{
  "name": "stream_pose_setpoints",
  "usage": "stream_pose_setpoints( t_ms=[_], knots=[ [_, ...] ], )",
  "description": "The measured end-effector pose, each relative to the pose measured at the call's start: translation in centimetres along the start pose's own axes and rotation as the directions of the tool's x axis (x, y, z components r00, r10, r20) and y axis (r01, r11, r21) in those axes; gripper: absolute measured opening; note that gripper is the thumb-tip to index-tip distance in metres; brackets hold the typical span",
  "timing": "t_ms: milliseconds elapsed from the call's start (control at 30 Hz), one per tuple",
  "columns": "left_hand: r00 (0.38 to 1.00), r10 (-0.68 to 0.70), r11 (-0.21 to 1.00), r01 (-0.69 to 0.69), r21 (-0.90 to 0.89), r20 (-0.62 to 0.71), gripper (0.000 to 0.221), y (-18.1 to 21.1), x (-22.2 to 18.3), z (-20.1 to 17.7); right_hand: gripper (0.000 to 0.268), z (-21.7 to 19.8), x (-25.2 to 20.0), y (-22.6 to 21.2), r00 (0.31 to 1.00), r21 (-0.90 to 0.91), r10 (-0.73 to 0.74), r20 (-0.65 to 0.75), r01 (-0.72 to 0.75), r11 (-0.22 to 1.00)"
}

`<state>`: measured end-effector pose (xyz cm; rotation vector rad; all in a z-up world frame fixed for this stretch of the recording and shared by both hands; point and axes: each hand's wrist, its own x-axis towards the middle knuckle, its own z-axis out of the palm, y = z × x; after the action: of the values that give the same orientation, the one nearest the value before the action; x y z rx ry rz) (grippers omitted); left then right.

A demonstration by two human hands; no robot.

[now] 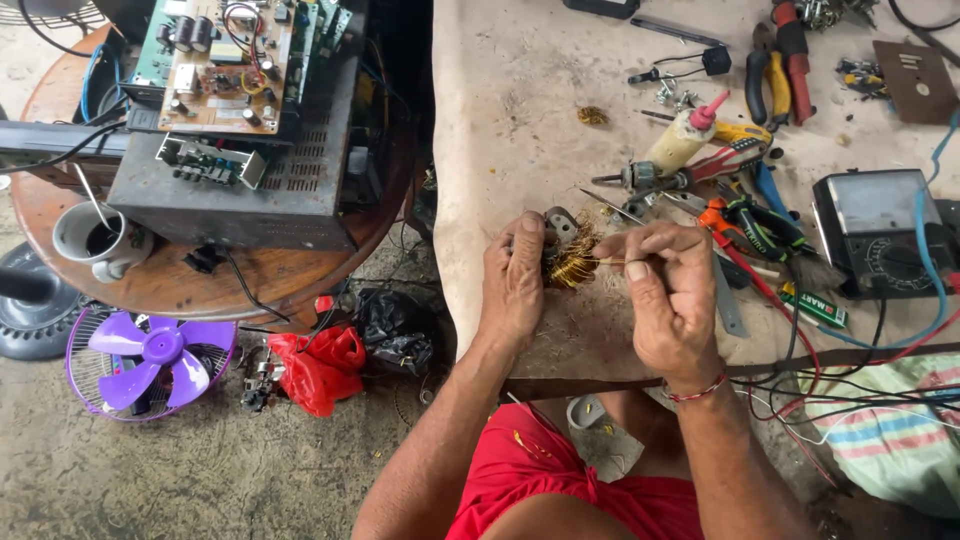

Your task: A person is meticulously cleaning and inspecting a copper-wound electronic component using a small hand tool at a repair bench.

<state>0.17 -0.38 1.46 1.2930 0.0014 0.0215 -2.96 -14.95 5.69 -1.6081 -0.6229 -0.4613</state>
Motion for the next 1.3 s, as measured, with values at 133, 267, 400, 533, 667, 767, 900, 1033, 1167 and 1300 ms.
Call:
stream_pose_setpoints(
  t_ms=[133,267,400,533,667,767,900,1033,1167,1300],
  knots=[
    [0.999,-0.047,0.996,0.044,-0.074,-0.028,0.083,2.6,-0.7,0.0,0.019,-0.1,-0.6,1.2,0.998,0.318,0.060,-0.023,-0.049,0.947],
    [0.981,-0.192,0.959,0.178,-0.221,-0.040,0.096,5.3,-1.3,0.6,0.015,-2.0,-1.8,0.1,0.981,0.315,0.194,0.004,-0.185,0.931],
    [0.975,-0.220,0.959,0.218,-0.180,0.011,0.091,-2.9,1.6,-1.6,0.014,-3.8,-2.5,0.5,0.968,0.287,0.250,0.020,-0.244,0.926],
    [0.925,-0.329,0.789,0.380,-0.483,0.191,0.082,1.5,-0.1,-0.7,0.014,-4.2,-0.8,0.8,0.926,0.472,0.373,-0.051,-0.307,0.826],
    [0.881,-0.410,0.535,0.442,-0.720,0.236,0.073,1.1,0.8,-1.3,0.019,-6.8,1.1,0.4,0.866,0.759,0.499,-0.037,-0.300,0.577],
    [0.861,-0.506,0.605,0.393,-0.693,0.046,0.066,1.5,0.8,-1.0,0.017,-9.0,1.5,0.4,0.817,0.651,0.528,-0.232,-0.273,0.708],
    [0.927,-0.374,0.652,0.276,-0.707,0.017,0.061,1.8,0.2,-0.4,0.018,-8.7,1.1,-0.5,0.834,0.252,0.409,-0.371,-0.333,0.909],
    [0.948,-0.315,0.669,0.198,-0.717,-0.032,0.044,1.2,0.2,-0.1,0.013,-7.8,1.5,-0.7,0.930,-0.257,0.343,-0.131,-0.367,0.894],
    [0.983,-0.143,0.834,0.057,-0.548,-0.115,0.040,0.2,-0.2,-0.5,0.010,-6.6,2.1,-1.2,0.950,-0.609,0.309,0.049,-0.216,0.763],
    [0.970,-0.105,0.830,-0.037,-0.556,-0.221,0.045,0.3,-0.1,-0.8,0.010,-8.6,0.1,-1.9,0.939,-0.714,0.318,0.127,-0.136,0.687]
  ],
)
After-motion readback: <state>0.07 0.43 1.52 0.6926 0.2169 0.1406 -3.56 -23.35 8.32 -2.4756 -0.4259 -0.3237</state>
